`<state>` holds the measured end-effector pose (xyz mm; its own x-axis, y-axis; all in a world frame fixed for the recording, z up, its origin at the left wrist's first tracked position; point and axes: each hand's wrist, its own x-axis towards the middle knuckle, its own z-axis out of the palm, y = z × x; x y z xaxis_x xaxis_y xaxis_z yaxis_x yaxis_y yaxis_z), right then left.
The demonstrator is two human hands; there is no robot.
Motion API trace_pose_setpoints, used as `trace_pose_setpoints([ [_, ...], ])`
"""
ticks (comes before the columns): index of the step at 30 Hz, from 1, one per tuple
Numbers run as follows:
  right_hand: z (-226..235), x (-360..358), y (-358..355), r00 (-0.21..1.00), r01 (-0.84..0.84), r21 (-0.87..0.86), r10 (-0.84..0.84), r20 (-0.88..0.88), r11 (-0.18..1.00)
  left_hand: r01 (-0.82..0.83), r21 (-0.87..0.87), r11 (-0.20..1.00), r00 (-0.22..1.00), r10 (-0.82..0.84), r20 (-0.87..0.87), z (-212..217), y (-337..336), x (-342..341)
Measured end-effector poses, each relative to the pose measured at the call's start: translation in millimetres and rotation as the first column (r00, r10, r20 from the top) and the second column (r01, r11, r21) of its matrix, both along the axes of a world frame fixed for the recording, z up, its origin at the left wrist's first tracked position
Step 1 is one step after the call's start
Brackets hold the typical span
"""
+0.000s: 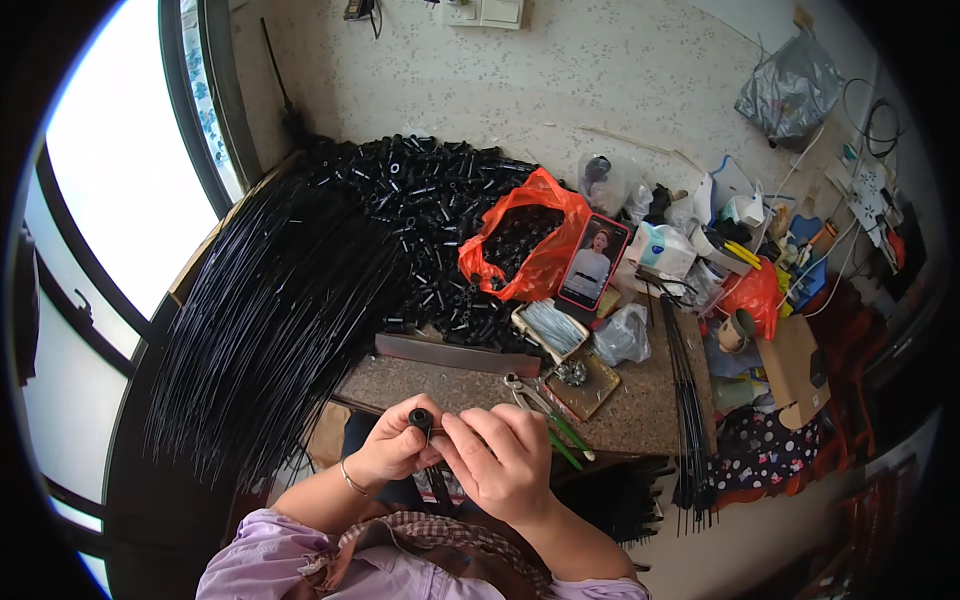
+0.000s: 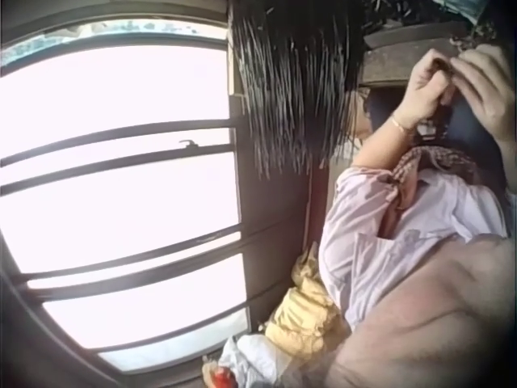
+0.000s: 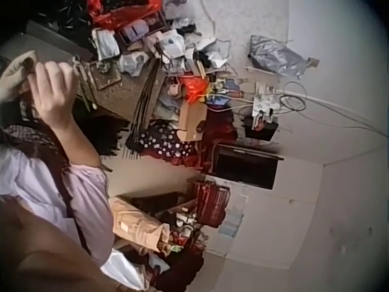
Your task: Assembling product components by inserting black rods into a base and using pliers for manipulation.
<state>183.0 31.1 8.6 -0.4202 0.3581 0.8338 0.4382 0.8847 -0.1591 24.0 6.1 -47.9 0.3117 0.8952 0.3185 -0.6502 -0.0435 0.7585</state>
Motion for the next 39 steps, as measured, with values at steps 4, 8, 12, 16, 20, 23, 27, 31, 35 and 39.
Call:
trace_pose_setpoints([
  [4, 2.9, 2.8, -6.6, 0.997, 0.055, 0.078, -0.059, 0.051, 0.995, -0.128, 0.063, 0.99, 0.985, 0.135, -0.112, 12.0, -4.6, 7.4],
  [8, 8.0, -1.5, -6.0, 0.999, 0.033, 0.088, -0.034, 0.013, 0.996, -0.302, 0.222, 0.927, 0.89, 0.357, -0.282, 23.4, -1.6, 6.5],
  [12, 3.4, 2.8, 2.2, 0.999, 0.008, 0.003, -0.008, -0.032, 1.0, -0.431, 0.452, 0.781, 0.693, 0.608, -0.388, 15.9, 3.8, 11.2],
  [16, -18.5, 19.2, 0.7, 0.804, -0.594, -0.801, 0.069, -0.59, 0.077, -0.401, 0.648, 0.648, 0.606, 0.718, -0.344, 5.3, 7.8, 18.6],
  [20, -33.3, 30.0, -6.2, 0.458, -0.788, -0.193, -0.347, -0.818, -0.585, -0.341, 0.669, 0.661, 0.664, 0.673, -0.326, 15.1, 13.5, 17.6],
  [23, -71.8, 52.2, -4.0, 0.75, -0.66, -0.742, -0.053, -0.659, -0.115, -0.378, 0.411, 0.83, 0.723, 0.541, -0.429, 41.2, 9.4, 1.7],
  [27, -119.7, 74.0, 21.1, 0.962, 0.268, -0.455, -0.208, 0.178, 0.849, -0.413, 0.18, 0.893, 0.819, 0.45, -0.355, 36.1, 4.8, -14.3],
  [31, -160.9, 85.7, 14.3, 0.578, 0.661, -0.059, -0.457, 0.676, 0.748, -0.246, 0.303, 0.921, 0.829, 0.362, -0.426, 18.2, 5.2, -3.8],
  [35, -119.2, 67.4, 11.3, 0.902, -0.386, -0.906, -0.277, -0.331, -0.173, -0.231, 0.283, 0.931, 0.852, 0.334, -0.402, 26.7, 2.3, -19.7],
  [39, -63.2, 61.5, -19.7, 0.926, -0.377, -0.872, 0.127, -0.355, 0.311, -0.476, 0.138, 0.869, 0.799, 0.492, -0.344, 32.2, 11.3, -34.7],
])
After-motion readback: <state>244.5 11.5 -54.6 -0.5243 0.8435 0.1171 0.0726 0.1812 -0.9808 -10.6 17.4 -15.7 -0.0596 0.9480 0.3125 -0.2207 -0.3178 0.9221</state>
